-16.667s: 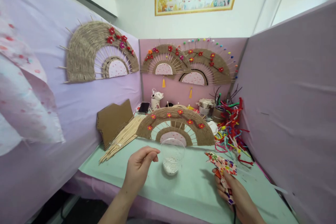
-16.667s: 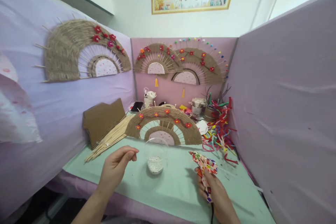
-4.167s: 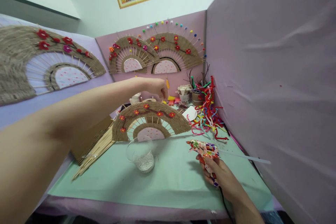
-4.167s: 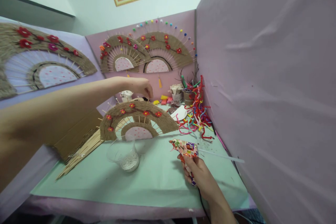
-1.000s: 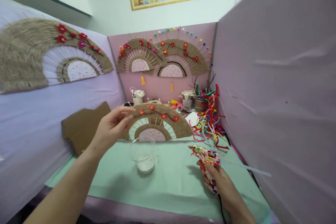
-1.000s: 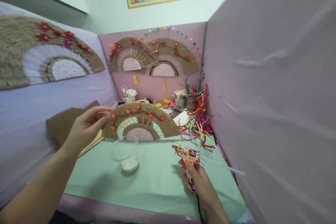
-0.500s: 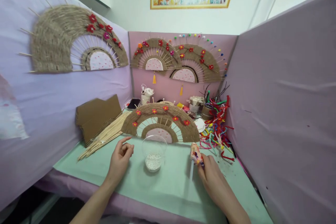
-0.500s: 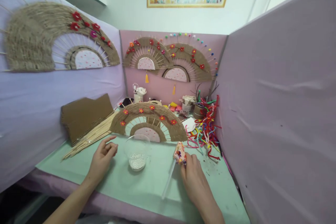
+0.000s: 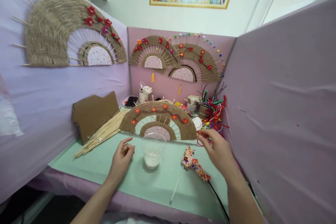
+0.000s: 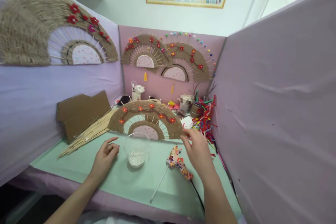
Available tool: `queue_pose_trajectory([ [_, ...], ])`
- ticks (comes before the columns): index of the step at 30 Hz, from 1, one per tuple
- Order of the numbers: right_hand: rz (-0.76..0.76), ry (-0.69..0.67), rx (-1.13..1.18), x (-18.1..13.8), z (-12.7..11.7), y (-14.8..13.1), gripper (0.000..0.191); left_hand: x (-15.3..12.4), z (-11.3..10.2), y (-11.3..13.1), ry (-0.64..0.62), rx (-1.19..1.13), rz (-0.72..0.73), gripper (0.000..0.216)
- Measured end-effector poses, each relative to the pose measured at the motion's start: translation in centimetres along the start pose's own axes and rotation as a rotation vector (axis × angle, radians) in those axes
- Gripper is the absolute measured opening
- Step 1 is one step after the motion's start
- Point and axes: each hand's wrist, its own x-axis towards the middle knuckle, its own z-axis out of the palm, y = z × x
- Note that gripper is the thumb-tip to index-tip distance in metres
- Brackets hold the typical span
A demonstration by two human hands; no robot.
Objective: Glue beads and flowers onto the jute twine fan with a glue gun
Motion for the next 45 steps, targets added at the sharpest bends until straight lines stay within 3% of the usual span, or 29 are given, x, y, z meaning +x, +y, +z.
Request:
queue_pose_trajectory([
  [2, -0.064, 0.123, 0.083, 3.6, 0.0, -0.9, 0.013, 0.0, 0.0, 0.0, -0.002, -0.006, -0.002, 0.037],
  [6, -0.110, 0.194, 0.146, 9.5, 2.3, -0.9, 0.013, 0.0, -0.2, -0.1, 0.001, -0.023, -0.015, 0.036],
  [11, -0.137, 0.186, 0.237, 12.9, 5.1, 0.6, 0.017, 0.0, -0.3, -0.4, -0.002, -0.033, -0.015, 0.035],
  [20, -0.119, 0.138, 0.315, 13.3, 6.4, 2.0, 0.019, 0.2, -0.4, -0.9, -0.020, -0.049, -0.015, 0.032],
  [36, -0.109, 0.170, 0.371, 13.1, 6.8, 1.7, 0.016, 0.2, -0.5, -1.4, -0.041, -0.018, -0.010, 0.032],
  [45, 0.008, 0.168, 0.437, 13.1, 7.3, 1.8, 0.019, 0.3, -0.5, -1.8, -0.042, -0.034, -0.014, 0.032],
])
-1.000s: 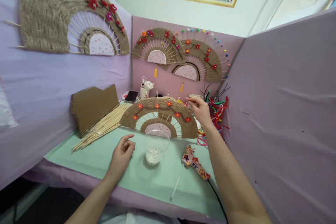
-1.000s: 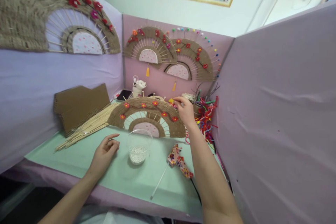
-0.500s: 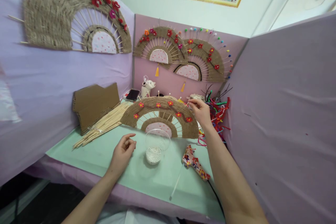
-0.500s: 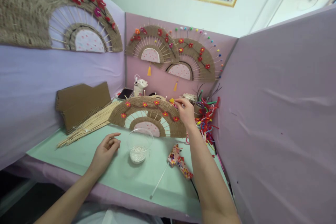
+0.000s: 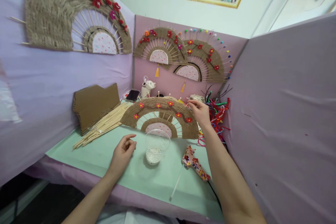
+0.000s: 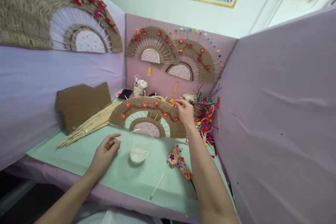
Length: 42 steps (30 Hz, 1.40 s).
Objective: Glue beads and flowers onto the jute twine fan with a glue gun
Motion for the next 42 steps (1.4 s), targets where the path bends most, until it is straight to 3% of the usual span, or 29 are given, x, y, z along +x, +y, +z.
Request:
queue_pose_trajectory([
  [16, 0.101, 0.006, 0.082, -0.1, 0.0, 0.0, 0.019, 0.4, 0.0, 0.7, -0.017, 0.025, 0.000, 0.030],
  [25, 0.104, 0.000, 0.066, 0.1, -0.1, -0.1, 0.018, 4.8, 1.0, 5.1, -0.030, -0.001, 0.228, 0.029],
  [35, 0.092, -0.004, 0.046, 0.1, -0.1, -0.3, 0.020, 9.3, 3.8, 9.5, 0.035, 0.291, 0.544, 0.027],
  [42, 0.099, -0.005, 0.051, 0.1, 0.1, -0.2, 0.020, 10.9, 5.0, 10.9, 0.064, 0.475, 0.521, 0.027],
])
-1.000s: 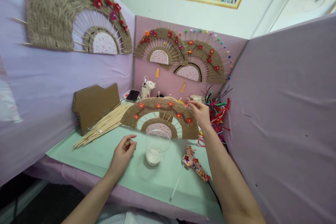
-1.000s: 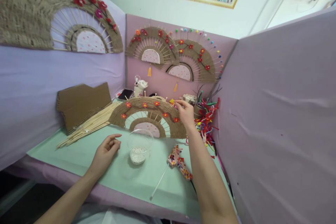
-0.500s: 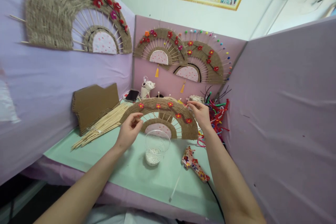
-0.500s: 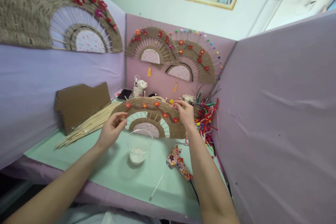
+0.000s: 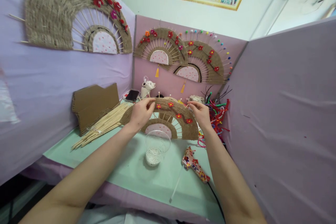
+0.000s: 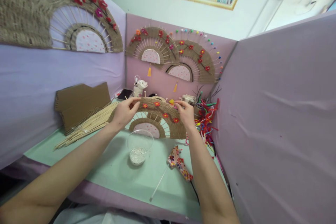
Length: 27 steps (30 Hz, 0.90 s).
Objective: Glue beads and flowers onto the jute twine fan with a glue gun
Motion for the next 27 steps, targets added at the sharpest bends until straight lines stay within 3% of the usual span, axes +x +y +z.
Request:
queue_pose_trajectory([
  [9, -0.001, -0.004, 0.003, 0.0, -0.1, 0.2, 0.021, 2.1, 0.8, 0.4, -0.020, 0.157, -0.022, 0.031],
  [27, 0.002, -0.014, -0.010, -0.2, -0.2, 0.0, 0.023, 1.7, 0.6, -0.1, 0.006, 0.148, 0.017, 0.032],
])
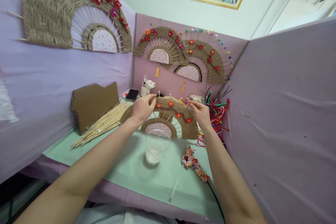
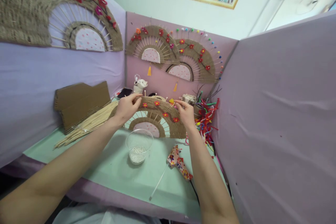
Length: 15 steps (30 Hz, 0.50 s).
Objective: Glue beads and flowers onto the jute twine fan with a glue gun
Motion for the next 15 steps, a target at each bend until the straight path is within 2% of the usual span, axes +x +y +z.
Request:
queue_pose_trajectory([
  [8, -0.041, 0.002, 0.004, -0.18, -0.05, 0.49, 0.026, -0.28, -0.33, -0.01, 0.021, -0.031, 0.010, 0.031],
  [15, -0.147, 0.074, -0.039, -0.36, -0.19, 0.88, 0.031, -0.52, -0.64, 0.04, 0.012, -0.048, 0.003, 0.031],
])
